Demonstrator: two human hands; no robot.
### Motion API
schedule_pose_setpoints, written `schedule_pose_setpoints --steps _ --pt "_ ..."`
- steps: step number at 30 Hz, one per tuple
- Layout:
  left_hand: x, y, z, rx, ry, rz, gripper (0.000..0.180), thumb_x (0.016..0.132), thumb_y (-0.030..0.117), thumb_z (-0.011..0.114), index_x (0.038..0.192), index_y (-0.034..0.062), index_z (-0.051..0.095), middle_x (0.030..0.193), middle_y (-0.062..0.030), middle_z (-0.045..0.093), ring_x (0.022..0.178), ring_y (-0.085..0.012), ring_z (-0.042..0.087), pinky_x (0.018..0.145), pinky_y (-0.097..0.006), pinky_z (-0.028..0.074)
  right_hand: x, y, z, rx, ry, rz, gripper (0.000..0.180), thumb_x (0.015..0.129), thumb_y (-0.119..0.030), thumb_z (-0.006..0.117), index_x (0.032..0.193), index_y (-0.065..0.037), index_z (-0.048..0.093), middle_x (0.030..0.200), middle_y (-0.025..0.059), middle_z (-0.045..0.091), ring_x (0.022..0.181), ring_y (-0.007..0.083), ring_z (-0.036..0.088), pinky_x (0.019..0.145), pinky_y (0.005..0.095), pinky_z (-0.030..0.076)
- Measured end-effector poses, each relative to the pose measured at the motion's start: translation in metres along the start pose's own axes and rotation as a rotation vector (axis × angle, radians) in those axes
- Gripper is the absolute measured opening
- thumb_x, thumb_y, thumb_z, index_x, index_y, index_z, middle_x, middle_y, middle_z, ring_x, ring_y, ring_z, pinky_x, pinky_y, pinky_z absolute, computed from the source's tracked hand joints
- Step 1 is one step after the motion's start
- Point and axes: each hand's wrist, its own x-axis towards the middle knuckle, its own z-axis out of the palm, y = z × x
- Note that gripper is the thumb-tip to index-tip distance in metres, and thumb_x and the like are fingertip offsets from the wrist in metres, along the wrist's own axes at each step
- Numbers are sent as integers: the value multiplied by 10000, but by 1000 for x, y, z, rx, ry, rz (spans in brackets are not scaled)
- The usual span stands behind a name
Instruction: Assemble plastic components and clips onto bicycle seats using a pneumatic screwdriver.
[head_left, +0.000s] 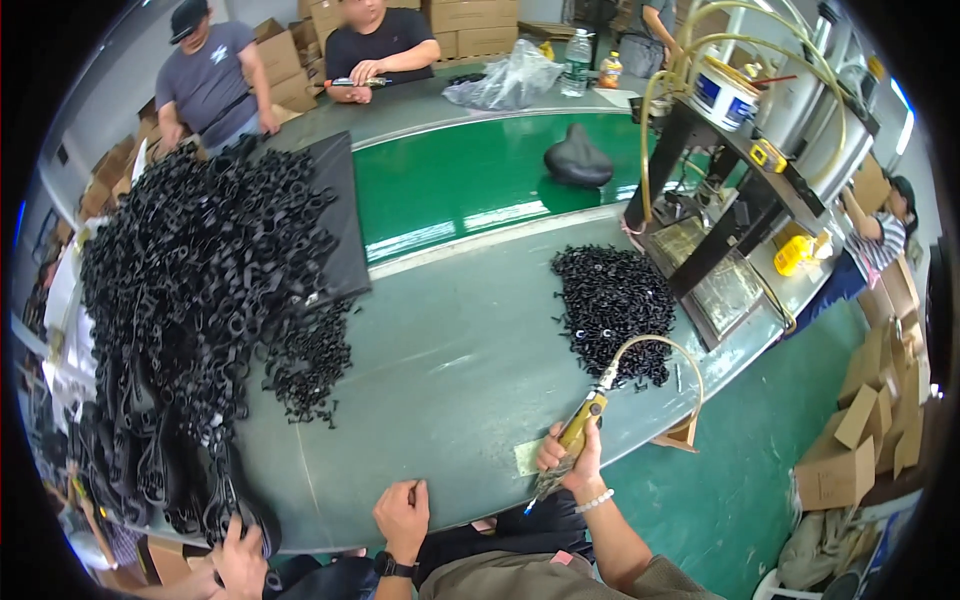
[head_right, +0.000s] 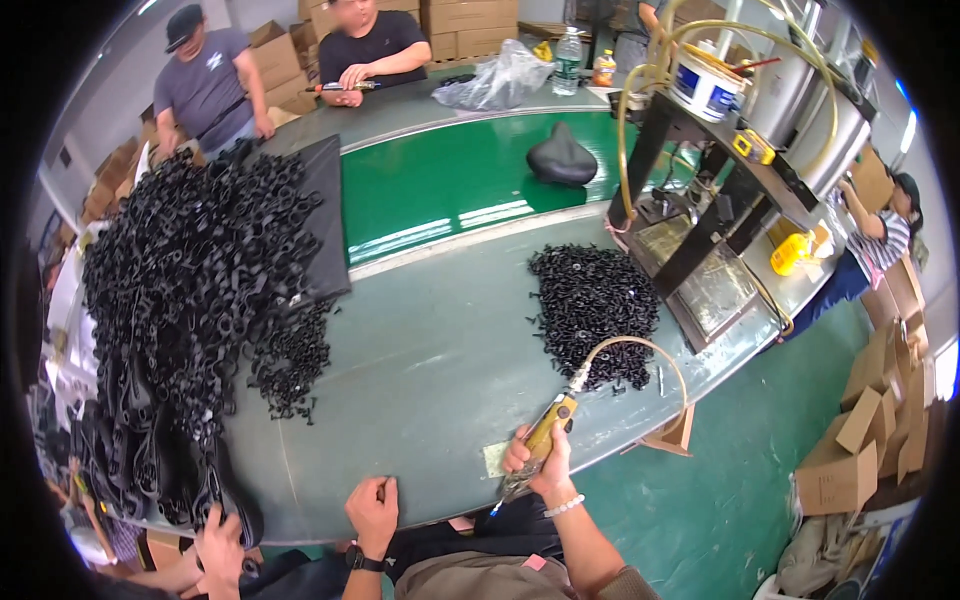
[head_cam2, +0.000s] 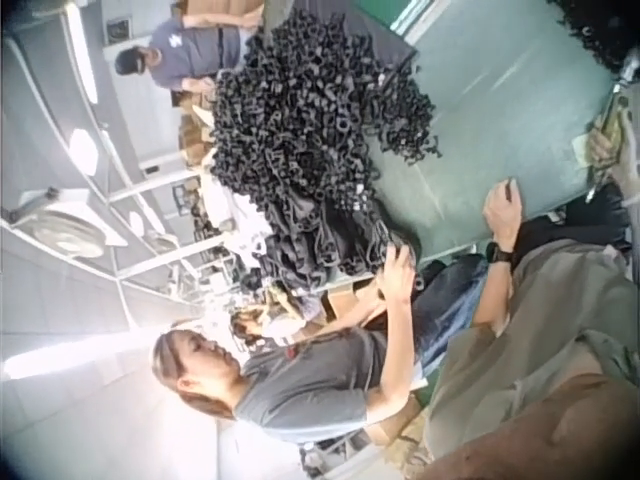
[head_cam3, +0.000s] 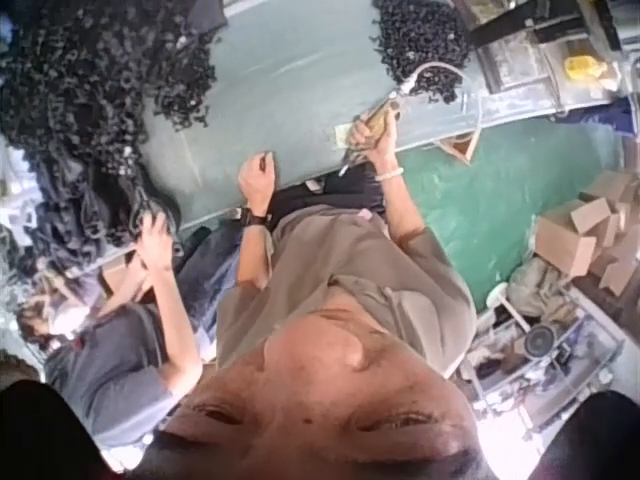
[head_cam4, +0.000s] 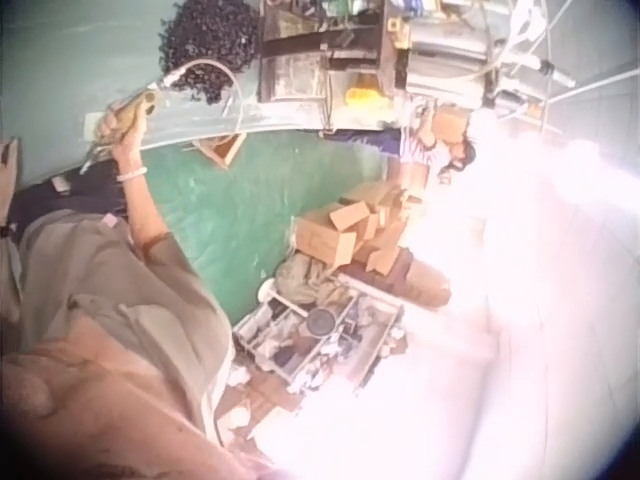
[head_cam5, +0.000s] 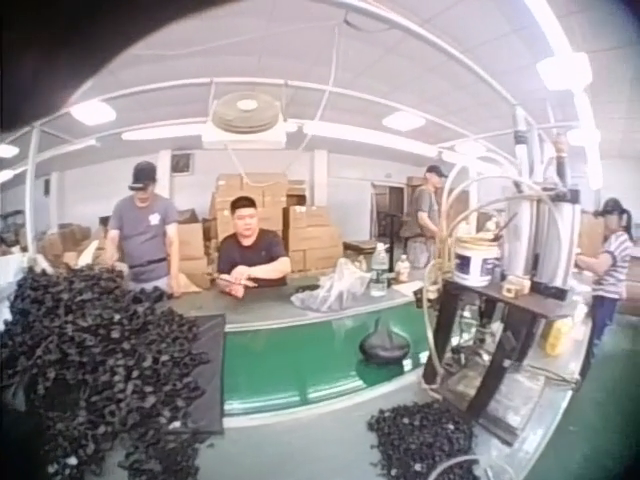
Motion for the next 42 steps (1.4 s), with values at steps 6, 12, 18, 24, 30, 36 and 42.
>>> schedule_pose_setpoints --steps 6,12,18,24,30,36,42 --pt "-2 -2 9 54 -3 43 125 832 136 730 814 54 638 652 -84 578 579 -286 556 550 -416 431 -2 -5 -4 46 -27 -12 657 894 -702 469 1025 -69 588 673 51 468 616 235 475 647 404 423" --pt "-5 -3 11 46 21 -5 130 833 132 724 790 48 634 633 -82 547 566 -288 532 538 -420 409 -1 -4 -3 53 -37 36 649 895 -695 475 1032 -68 576 692 54 474 644 233 491 677 398 433" --pt "-4 -4 10 38 24 20 135 834 122 714 785 28 631 616 -76 538 546 -250 513 532 -391 403 -2 -5 1 30 -26 34 650 878 -704 486 1022 -79 589 683 41 468 636 221 477 665 391 425" --pt "-6 -8 11 51 35 8 127 832 123 718 796 33 637 628 -79 546 550 -256 524 534 -394 410 0 -3 3 -10 8 33 664 860 -731 481 1010 -97 607 668 25 451 616 205 454 646 377 409" --pt "-4 -5 8 64 26 27 121 820 122 724 805 52 625 641 -84 559 570 -293 544 540 -424 416 0 -2 2 -1 17 32 675 867 -745 454 1003 -101 604 666 17 443 606 197 442 641 376 411" --pt "-4 -3 7 56 -2 10 116 822 117 720 807 51 625 647 -80 562 580 -291 549 545 -421 419 0 -3 0 3 -1 12 672 871 -730 476 1010 -84 596 675 28 450 623 215 458 647 394 419" --pt "-4 -1 9 28 14 -2 118 821 129 723 800 62 628 641 -77 558 582 -289 550 549 -418 423 -1 -4 -5 54 -17 12 669 872 -708 511 1017 -61 590 686 44 461 641 235 478 655 410 430"
